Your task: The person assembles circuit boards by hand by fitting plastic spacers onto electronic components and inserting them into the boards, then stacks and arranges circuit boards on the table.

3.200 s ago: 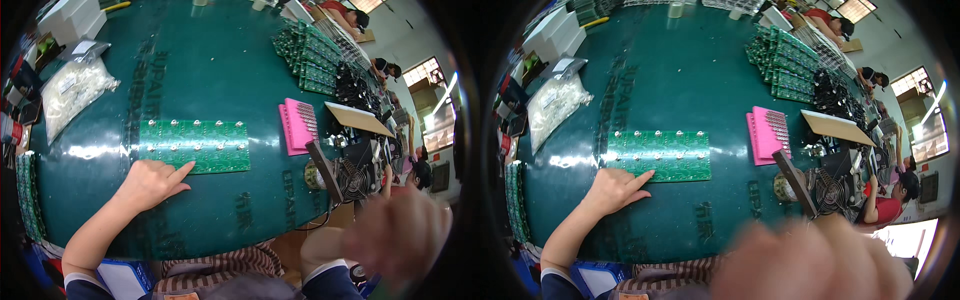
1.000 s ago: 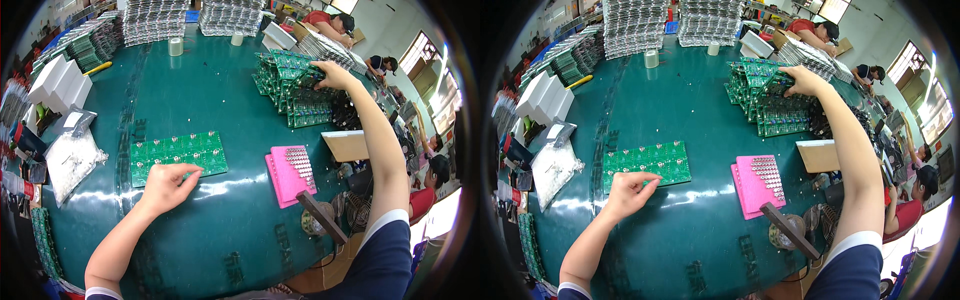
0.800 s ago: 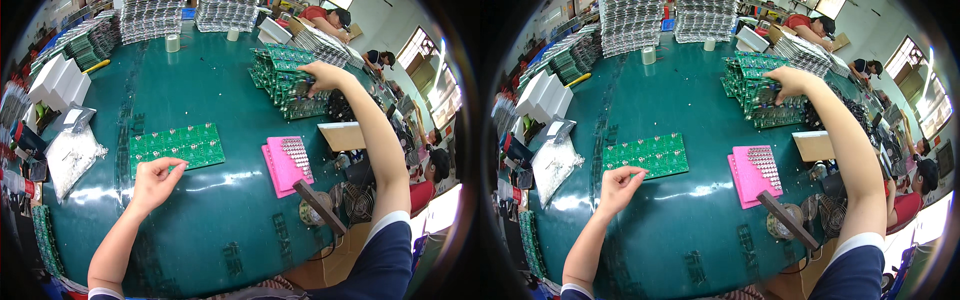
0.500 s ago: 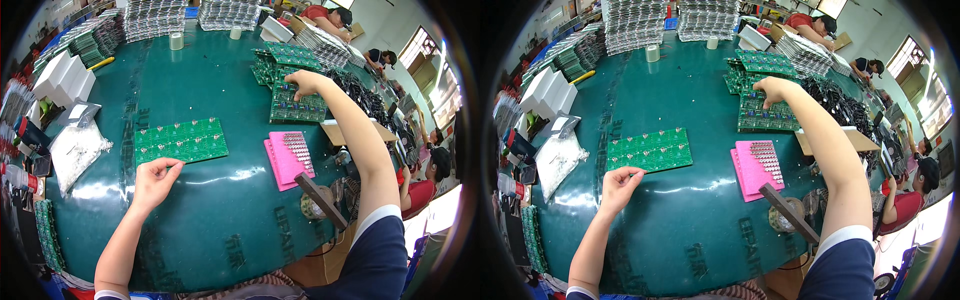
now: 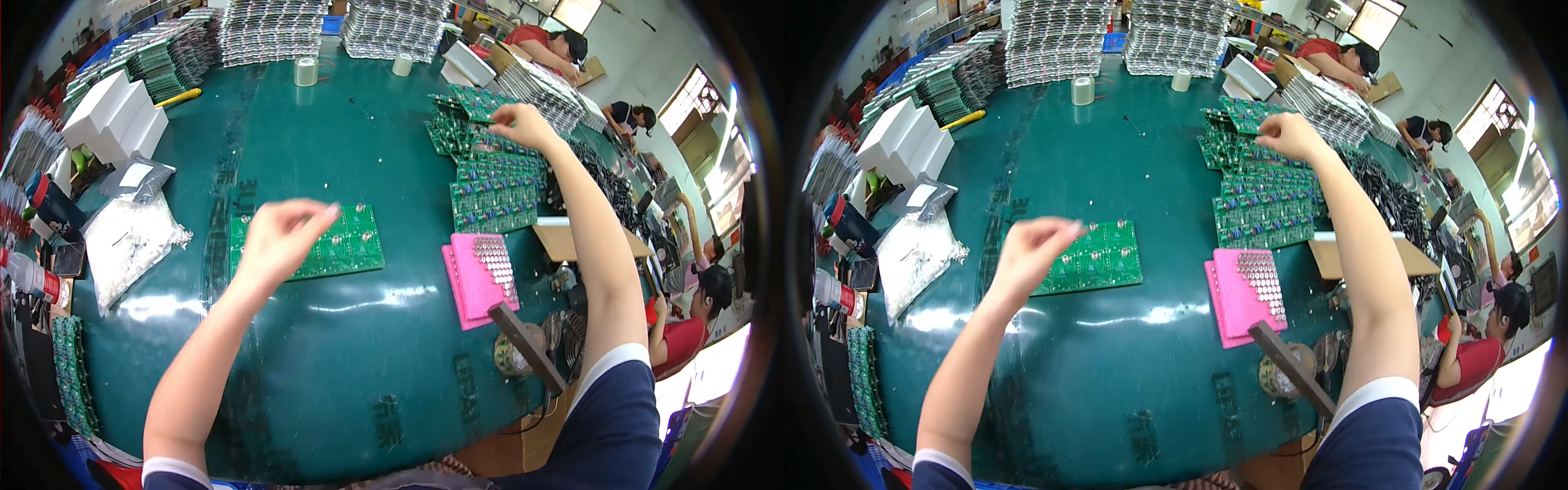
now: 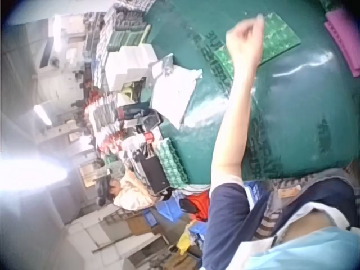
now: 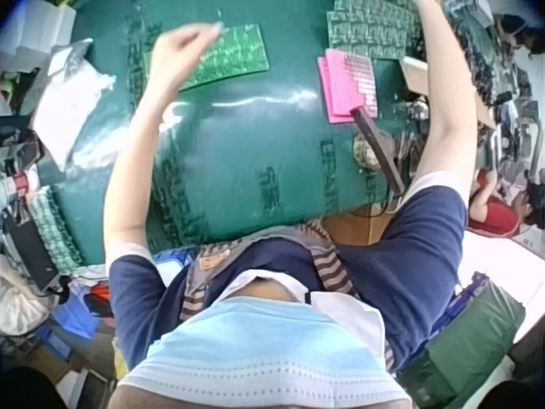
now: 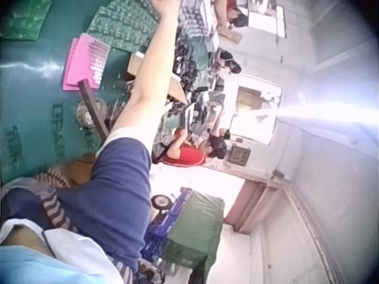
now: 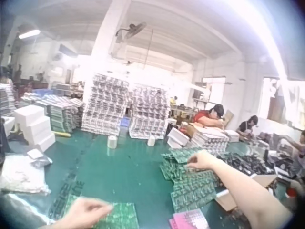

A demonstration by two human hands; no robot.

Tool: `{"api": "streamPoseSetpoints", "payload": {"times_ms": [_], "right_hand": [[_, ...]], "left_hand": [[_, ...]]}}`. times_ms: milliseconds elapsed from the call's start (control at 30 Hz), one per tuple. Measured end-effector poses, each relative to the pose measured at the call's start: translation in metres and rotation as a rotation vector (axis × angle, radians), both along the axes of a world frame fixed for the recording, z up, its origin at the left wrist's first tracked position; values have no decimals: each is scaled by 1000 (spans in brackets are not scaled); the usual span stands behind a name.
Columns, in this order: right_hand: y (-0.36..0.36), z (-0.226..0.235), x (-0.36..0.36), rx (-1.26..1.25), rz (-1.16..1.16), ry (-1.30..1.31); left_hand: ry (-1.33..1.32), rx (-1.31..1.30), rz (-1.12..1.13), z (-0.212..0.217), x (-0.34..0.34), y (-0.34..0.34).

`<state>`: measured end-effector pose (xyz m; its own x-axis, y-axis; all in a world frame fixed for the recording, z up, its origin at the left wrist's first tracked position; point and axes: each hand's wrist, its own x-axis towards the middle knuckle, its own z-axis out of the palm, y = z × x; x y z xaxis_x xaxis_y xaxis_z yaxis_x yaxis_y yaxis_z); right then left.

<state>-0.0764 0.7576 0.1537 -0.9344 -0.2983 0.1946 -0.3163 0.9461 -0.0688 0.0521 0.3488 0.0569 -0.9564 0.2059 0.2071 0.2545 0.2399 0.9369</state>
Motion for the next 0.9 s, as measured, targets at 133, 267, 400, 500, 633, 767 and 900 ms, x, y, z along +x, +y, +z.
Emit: {"api": "streamPoseSetpoints", "payload": {"times_ms": [133, 267, 400, 500, 633, 767, 900], "right_hand": [[-3, 3, -55, 12, -119, 90], [-34, -15, -107, 125, -289, -11], [-45, -13, -128, 45, -332, -223], [-16, -25, -134, 70, -314, -251], [0, -35, -146, -117, -133, -135], [7, -40, -142, -12, -144, 102], [9, -36, -133, -175, -61, 226]], "left_hand": [[-400, 88, -141, 29, -97, 87], [-612, 240, -93, 7, -192, 172], [-796, 437, -117, 1, -250, 214], [-760, 291, -90, 13, -263, 237], [-900, 204, -242, 10, -285, 239], [-691, 329, -224, 10, -277, 246], [-613, 199, -243, 9, -273, 246]]}}
